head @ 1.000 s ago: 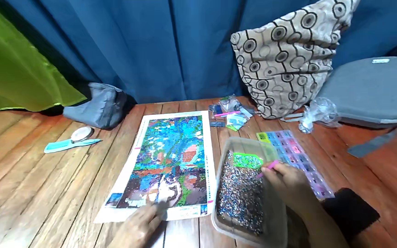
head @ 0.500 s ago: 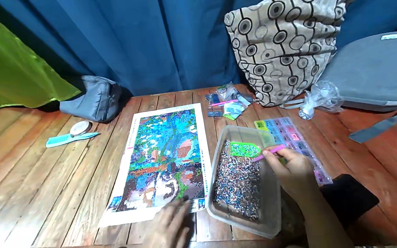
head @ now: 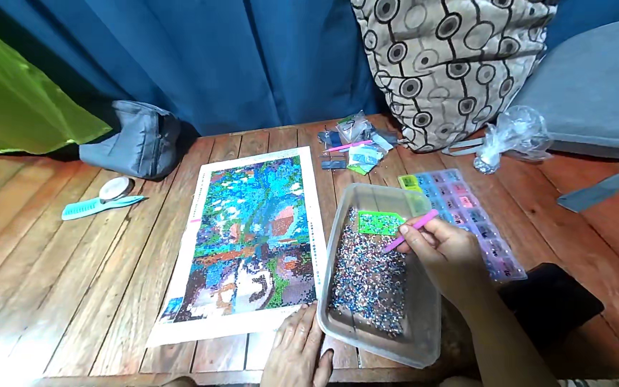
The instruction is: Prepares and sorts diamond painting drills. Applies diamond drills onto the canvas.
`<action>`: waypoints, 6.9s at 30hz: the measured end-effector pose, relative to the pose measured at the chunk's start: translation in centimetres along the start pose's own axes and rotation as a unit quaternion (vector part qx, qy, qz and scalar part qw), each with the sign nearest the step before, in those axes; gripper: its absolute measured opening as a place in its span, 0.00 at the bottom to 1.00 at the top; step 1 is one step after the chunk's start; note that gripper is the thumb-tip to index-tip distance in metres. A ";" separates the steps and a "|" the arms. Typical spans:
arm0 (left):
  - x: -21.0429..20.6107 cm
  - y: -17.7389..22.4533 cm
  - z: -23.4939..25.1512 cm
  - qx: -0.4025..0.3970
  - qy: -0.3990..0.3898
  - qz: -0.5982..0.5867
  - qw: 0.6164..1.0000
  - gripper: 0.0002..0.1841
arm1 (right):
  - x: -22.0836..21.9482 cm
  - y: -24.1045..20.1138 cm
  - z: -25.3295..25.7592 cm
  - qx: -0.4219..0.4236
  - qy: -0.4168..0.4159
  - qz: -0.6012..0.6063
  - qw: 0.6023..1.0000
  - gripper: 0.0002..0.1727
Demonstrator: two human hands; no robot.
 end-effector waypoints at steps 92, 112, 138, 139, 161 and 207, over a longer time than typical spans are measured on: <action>-0.3 -0.3 -1.1 -0.069 0.144 -0.042 0.986 0.17 | -5.2 -2.4 -3.3 0.048 -0.238 0.088 0.966 0.04; -0.3 -0.3 -1.1 -0.065 0.144 -0.044 0.987 0.17 | -5.7 -2.5 -3.4 0.065 -0.249 0.076 0.963 0.04; -0.4 -0.3 -1.2 -0.063 0.141 -0.045 0.987 0.18 | -5.2 -2.3 -3.1 0.055 -0.228 0.077 0.969 0.04; -0.4 -0.2 -1.2 -0.063 0.142 -0.045 0.987 0.18 | -5.3 -2.2 -3.2 0.060 -0.228 0.070 0.969 0.04; -0.4 -0.3 -1.1 -0.063 0.147 -0.045 0.986 0.19 | -4.5 -1.2 -2.6 -0.059 -0.167 0.053 0.983 0.08; -0.8 -0.3 -1.3 -0.064 0.145 -0.045 0.986 0.19 | -4.7 -0.2 -2.6 -0.119 -0.122 0.135 0.976 0.05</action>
Point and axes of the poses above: each hand's wrist, its own z-axis towards the middle knuckle, its own x-axis out of the back of the hand, y = z × x, the point moved 7 cm from there along z, towards the middle knuckle, and after that the axes turned 12 degrees about x, right-handed, at the moved point
